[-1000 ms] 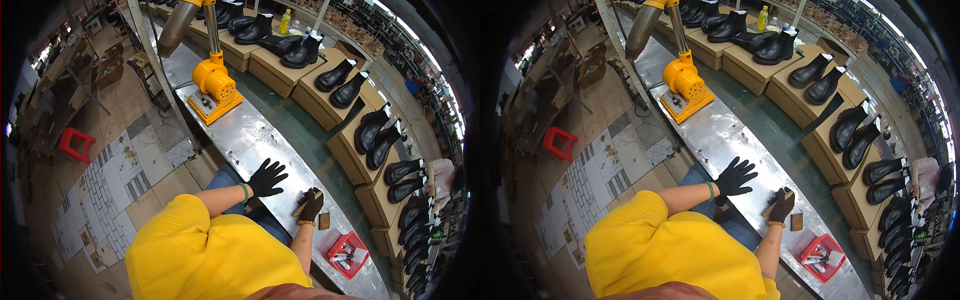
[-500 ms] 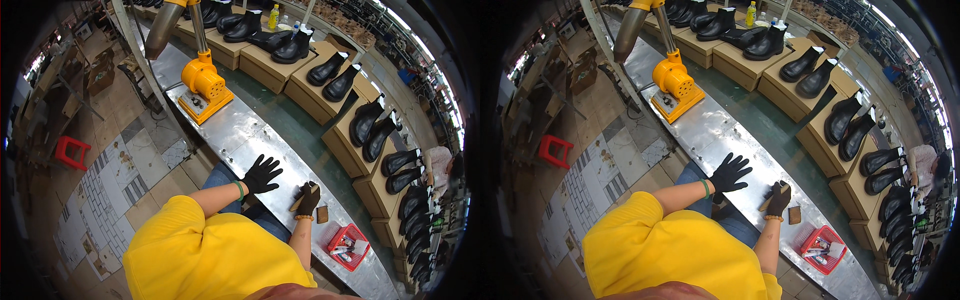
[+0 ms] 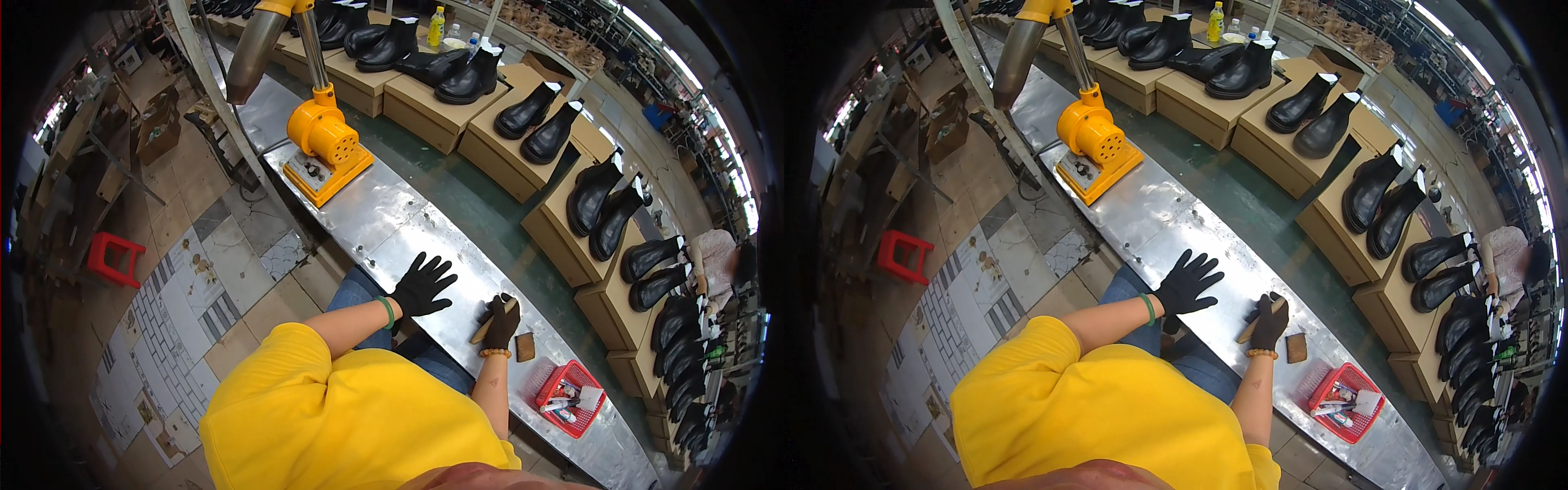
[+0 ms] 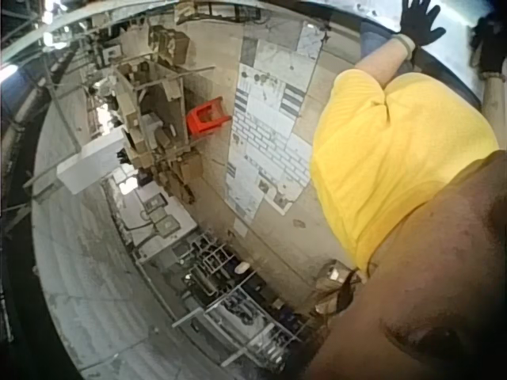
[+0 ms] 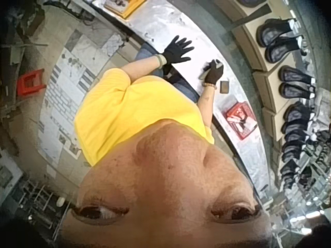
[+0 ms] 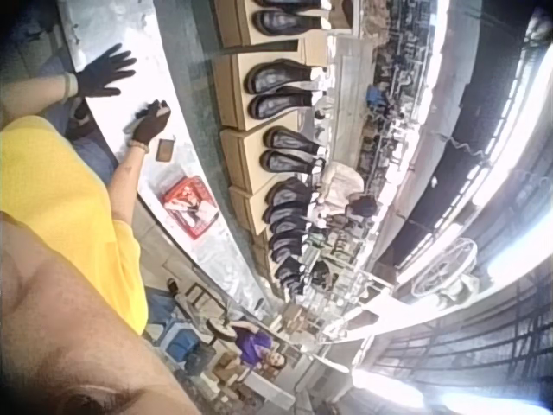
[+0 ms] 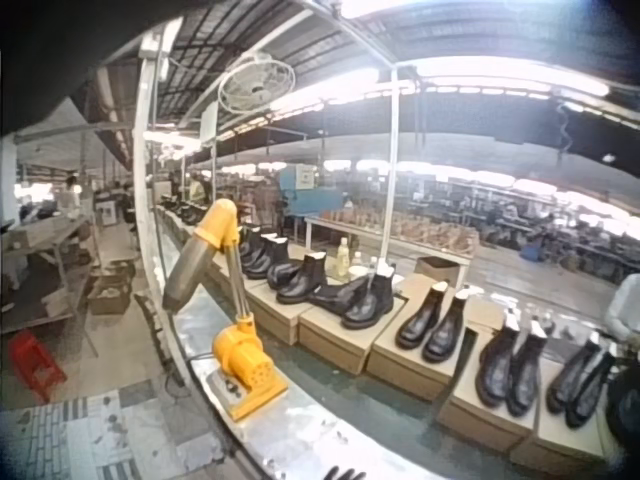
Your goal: The person polishes black leather boots using a wooden block. They pick up a boot from a cardboard box, rub the surface with the block, and place it back. The process is repeated for multiple boots on a metal workbench in a factory setting.
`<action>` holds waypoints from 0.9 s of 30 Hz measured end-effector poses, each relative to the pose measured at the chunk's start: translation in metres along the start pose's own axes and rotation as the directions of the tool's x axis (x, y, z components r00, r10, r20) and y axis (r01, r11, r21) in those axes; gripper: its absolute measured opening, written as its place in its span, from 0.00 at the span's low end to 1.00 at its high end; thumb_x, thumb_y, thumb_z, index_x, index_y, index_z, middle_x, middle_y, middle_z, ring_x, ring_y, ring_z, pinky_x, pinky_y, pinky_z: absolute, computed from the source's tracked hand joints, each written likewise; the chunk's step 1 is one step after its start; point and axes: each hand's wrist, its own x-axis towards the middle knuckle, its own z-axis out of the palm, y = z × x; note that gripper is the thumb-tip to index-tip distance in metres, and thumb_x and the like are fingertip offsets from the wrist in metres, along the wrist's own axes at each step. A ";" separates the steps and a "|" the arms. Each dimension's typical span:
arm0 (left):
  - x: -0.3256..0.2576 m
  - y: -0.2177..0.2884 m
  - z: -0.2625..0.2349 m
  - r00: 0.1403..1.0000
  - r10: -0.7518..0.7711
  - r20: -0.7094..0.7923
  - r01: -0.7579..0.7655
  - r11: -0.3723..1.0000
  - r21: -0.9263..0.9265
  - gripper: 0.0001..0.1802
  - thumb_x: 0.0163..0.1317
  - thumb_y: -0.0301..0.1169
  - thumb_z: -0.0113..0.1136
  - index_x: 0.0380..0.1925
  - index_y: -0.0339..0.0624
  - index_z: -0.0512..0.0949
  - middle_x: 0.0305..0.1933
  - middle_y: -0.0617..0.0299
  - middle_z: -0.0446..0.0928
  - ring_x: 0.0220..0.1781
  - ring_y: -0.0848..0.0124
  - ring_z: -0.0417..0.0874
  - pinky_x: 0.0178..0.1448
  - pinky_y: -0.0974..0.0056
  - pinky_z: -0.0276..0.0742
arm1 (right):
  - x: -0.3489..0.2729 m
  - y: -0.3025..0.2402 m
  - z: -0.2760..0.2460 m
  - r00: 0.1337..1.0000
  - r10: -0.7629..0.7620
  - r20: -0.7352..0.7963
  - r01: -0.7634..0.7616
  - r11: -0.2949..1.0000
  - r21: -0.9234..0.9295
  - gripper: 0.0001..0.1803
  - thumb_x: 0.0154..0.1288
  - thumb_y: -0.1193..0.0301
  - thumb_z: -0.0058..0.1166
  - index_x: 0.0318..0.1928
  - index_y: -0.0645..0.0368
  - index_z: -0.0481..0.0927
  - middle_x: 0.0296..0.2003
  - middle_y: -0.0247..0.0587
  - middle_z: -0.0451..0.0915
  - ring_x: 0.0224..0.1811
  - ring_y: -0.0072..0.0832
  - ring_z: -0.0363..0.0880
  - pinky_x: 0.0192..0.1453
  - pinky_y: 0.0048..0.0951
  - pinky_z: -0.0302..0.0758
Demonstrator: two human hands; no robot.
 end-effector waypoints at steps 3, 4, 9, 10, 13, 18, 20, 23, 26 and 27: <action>0.001 0.000 -0.002 1.000 -0.001 0.009 0.001 1.000 -0.003 0.34 0.59 0.57 0.49 0.62 0.53 0.67 0.69 0.51 0.60 0.70 0.50 0.58 0.73 0.40 0.38 | 0.000 0.000 0.000 1.000 0.000 0.003 0.000 1.000 -0.004 0.14 0.61 0.69 0.55 0.44 0.62 0.72 0.23 0.41 0.76 0.14 0.26 0.72 0.17 0.27 0.71; 0.001 0.000 -0.002 1.000 -0.003 0.016 0.003 1.000 -0.003 0.34 0.59 0.57 0.49 0.62 0.53 0.67 0.69 0.51 0.60 0.71 0.50 0.58 0.73 0.40 0.38 | 0.000 0.000 0.001 1.000 0.002 0.000 -0.002 1.000 -0.009 0.14 0.61 0.69 0.55 0.44 0.62 0.72 0.23 0.41 0.76 0.14 0.26 0.72 0.17 0.27 0.71; 0.001 -0.002 -0.002 1.000 -0.010 0.025 0.010 1.000 0.009 0.34 0.60 0.58 0.48 0.63 0.53 0.66 0.69 0.52 0.60 0.71 0.51 0.57 0.73 0.41 0.37 | 0.001 -0.002 0.003 1.000 0.020 0.006 -0.020 1.000 0.001 0.14 0.60 0.71 0.56 0.45 0.62 0.72 0.23 0.39 0.74 0.15 0.25 0.72 0.18 0.28 0.72; 0.000 -0.003 -0.002 1.000 -0.011 0.028 0.010 1.000 0.012 0.34 0.60 0.58 0.47 0.63 0.53 0.66 0.69 0.52 0.60 0.71 0.52 0.57 0.73 0.41 0.36 | 0.002 0.000 0.003 1.000 0.017 0.004 -0.017 1.000 -0.003 0.14 0.60 0.70 0.55 0.45 0.62 0.72 0.23 0.40 0.75 0.15 0.25 0.72 0.17 0.27 0.71; 0.001 -0.003 -0.003 1.000 0.002 -0.007 -0.002 1.000 -0.005 0.34 0.59 0.56 0.50 0.61 0.52 0.68 0.68 0.51 0.61 0.70 0.50 0.59 0.72 0.40 0.39 | 0.003 0.004 0.003 1.000 0.012 0.001 -0.012 1.000 -0.008 0.14 0.60 0.70 0.55 0.45 0.61 0.72 0.23 0.40 0.76 0.15 0.26 0.72 0.17 0.27 0.71; 0.000 -0.005 -0.003 1.000 0.010 -0.027 -0.010 1.000 -0.008 0.33 0.59 0.56 0.51 0.61 0.52 0.68 0.68 0.50 0.62 0.69 0.49 0.60 0.72 0.40 0.41 | 0.005 0.007 0.004 1.000 0.002 0.002 -0.002 1.000 -0.006 0.14 0.60 0.70 0.55 0.45 0.61 0.72 0.23 0.40 0.76 0.15 0.26 0.72 0.17 0.28 0.71; 0.000 -0.006 -0.004 1.000 0.009 -0.023 -0.009 1.000 -0.005 0.33 0.59 0.56 0.51 0.61 0.52 0.68 0.68 0.50 0.62 0.69 0.49 0.60 0.72 0.40 0.41 | 0.005 0.008 0.005 1.000 0.006 -0.005 -0.006 1.000 -0.008 0.14 0.60 0.70 0.55 0.45 0.61 0.72 0.23 0.39 0.75 0.15 0.26 0.72 0.17 0.27 0.71; 0.000 -0.007 -0.005 1.000 0.008 -0.012 -0.008 1.000 0.001 0.33 0.59 0.56 0.51 0.61 0.52 0.68 0.68 0.50 0.62 0.69 0.49 0.60 0.72 0.40 0.40 | 0.003 0.004 0.007 1.000 0.003 0.001 -0.003 1.000 0.005 0.14 0.60 0.70 0.56 0.45 0.62 0.72 0.23 0.39 0.75 0.15 0.26 0.72 0.17 0.27 0.71; 0.001 -0.008 -0.005 1.000 0.004 -0.001 -0.004 1.000 0.000 0.33 0.59 0.56 0.50 0.61 0.52 0.68 0.68 0.50 0.62 0.69 0.49 0.60 0.72 0.40 0.40 | 0.002 0.003 0.008 1.000 -0.002 0.000 0.002 1.000 0.011 0.14 0.60 0.70 0.56 0.45 0.62 0.72 0.22 0.39 0.75 0.15 0.26 0.72 0.17 0.27 0.71; 0.001 -0.008 -0.005 1.000 0.004 -0.002 -0.004 1.000 -0.002 0.33 0.59 0.56 0.50 0.61 0.52 0.68 0.68 0.50 0.62 0.69 0.49 0.60 0.72 0.40 0.40 | 0.002 0.003 0.009 1.000 -0.003 0.001 0.003 1.000 0.013 0.14 0.60 0.70 0.56 0.45 0.62 0.72 0.22 0.39 0.75 0.15 0.26 0.72 0.17 0.28 0.71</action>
